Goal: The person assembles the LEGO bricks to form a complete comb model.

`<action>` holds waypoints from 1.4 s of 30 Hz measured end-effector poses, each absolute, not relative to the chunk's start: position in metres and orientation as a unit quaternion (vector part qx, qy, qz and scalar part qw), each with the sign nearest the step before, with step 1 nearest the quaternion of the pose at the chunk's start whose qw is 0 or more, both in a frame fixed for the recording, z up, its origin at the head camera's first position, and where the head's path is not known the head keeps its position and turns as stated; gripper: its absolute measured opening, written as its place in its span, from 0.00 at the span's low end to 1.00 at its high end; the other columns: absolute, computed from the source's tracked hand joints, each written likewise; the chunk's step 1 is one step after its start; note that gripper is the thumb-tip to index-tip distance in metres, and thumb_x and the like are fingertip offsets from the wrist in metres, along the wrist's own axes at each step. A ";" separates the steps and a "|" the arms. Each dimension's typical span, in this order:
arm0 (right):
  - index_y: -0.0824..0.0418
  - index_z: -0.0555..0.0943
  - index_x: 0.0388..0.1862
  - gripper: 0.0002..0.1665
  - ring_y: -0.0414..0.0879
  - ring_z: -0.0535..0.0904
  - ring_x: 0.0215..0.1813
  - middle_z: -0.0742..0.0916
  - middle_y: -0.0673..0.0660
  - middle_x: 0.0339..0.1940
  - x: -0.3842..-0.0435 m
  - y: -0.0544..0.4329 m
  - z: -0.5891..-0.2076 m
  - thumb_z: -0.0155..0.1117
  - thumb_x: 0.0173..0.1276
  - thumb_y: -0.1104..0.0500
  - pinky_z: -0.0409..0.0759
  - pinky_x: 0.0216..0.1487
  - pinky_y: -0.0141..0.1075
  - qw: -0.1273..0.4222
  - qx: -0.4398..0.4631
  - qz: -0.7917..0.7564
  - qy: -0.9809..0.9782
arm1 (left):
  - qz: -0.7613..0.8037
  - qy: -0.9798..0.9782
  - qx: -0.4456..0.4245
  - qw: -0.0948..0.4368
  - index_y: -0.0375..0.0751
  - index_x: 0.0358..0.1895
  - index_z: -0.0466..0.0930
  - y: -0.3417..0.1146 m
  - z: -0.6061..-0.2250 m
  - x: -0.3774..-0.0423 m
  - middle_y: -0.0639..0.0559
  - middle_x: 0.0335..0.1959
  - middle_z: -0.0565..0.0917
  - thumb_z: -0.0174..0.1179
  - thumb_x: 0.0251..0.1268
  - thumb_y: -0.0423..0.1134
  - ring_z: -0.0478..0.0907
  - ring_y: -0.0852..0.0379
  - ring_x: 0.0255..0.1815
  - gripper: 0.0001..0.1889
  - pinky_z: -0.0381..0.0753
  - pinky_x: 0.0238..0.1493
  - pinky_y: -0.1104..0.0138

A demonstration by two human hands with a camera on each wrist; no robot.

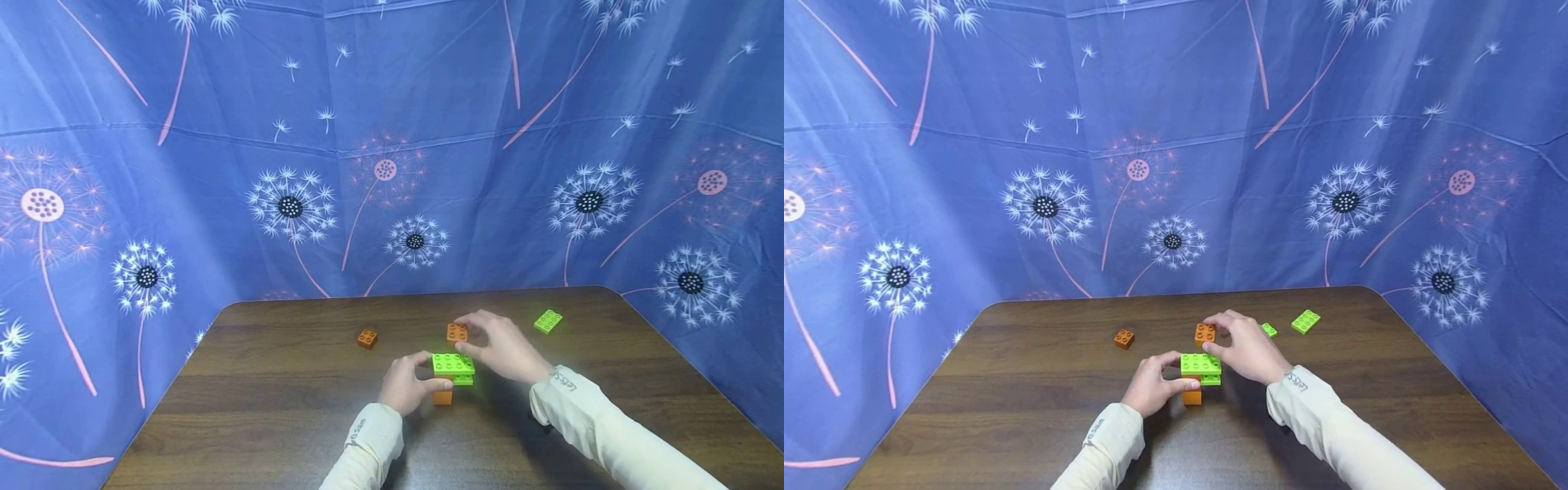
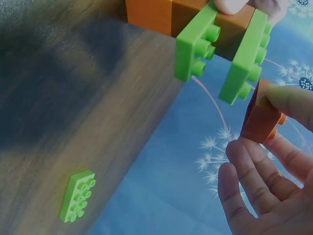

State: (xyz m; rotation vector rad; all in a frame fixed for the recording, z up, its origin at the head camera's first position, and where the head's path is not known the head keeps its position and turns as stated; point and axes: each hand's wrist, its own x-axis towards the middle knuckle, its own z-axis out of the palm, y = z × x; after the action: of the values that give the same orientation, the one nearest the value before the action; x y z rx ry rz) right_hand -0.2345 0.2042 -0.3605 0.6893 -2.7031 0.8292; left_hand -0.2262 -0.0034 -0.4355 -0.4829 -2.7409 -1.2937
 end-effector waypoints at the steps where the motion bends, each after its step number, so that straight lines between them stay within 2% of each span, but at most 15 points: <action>1: 0.64 0.82 0.58 0.24 0.54 0.84 0.49 0.87 0.56 0.49 -0.234 0.204 -0.361 0.74 0.64 0.57 0.81 0.51 0.56 0.117 0.239 0.283 -0.921 | -0.421 -0.893 -0.157 0.037 0.39 0.57 0.84 -0.003 -0.435 -0.226 0.43 0.55 0.86 0.78 0.51 0.49 0.81 0.41 0.58 0.30 0.78 0.59 0.46; 10: 0.62 0.84 0.57 0.22 0.50 0.83 0.47 0.87 0.51 0.46 -0.230 0.200 -0.364 0.74 0.64 0.58 0.82 0.49 0.50 0.110 0.258 0.288 -0.916 | -0.428 -0.891 -0.148 0.026 0.37 0.59 0.83 -0.004 -0.434 -0.226 0.42 0.57 0.85 0.78 0.52 0.49 0.79 0.40 0.61 0.31 0.76 0.62 0.45; 24: 0.63 0.83 0.59 0.23 0.56 0.85 0.55 0.88 0.57 0.54 -0.226 0.198 -0.366 0.72 0.67 0.57 0.81 0.57 0.55 0.089 0.294 0.300 -0.903 | -0.429 -0.890 -0.150 0.024 0.37 0.59 0.83 -0.004 -0.432 -0.224 0.41 0.57 0.85 0.77 0.53 0.48 0.79 0.39 0.62 0.31 0.76 0.62 0.43; 42: 0.61 0.82 0.59 0.22 0.46 0.85 0.48 0.88 0.51 0.49 -0.223 0.195 -0.370 0.71 0.68 0.56 0.84 0.49 0.43 0.061 0.311 0.307 -0.897 | -0.436 -0.887 -0.150 0.011 0.38 0.58 0.83 -0.003 -0.430 -0.224 0.42 0.58 0.85 0.77 0.54 0.48 0.78 0.38 0.62 0.30 0.74 0.63 0.41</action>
State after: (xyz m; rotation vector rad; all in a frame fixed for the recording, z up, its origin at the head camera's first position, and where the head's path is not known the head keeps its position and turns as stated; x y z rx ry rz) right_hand -0.2228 0.1951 -0.3700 0.9409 -2.7147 0.9290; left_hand -0.2244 -0.0030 -0.4304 -0.4684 -2.7677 -1.3619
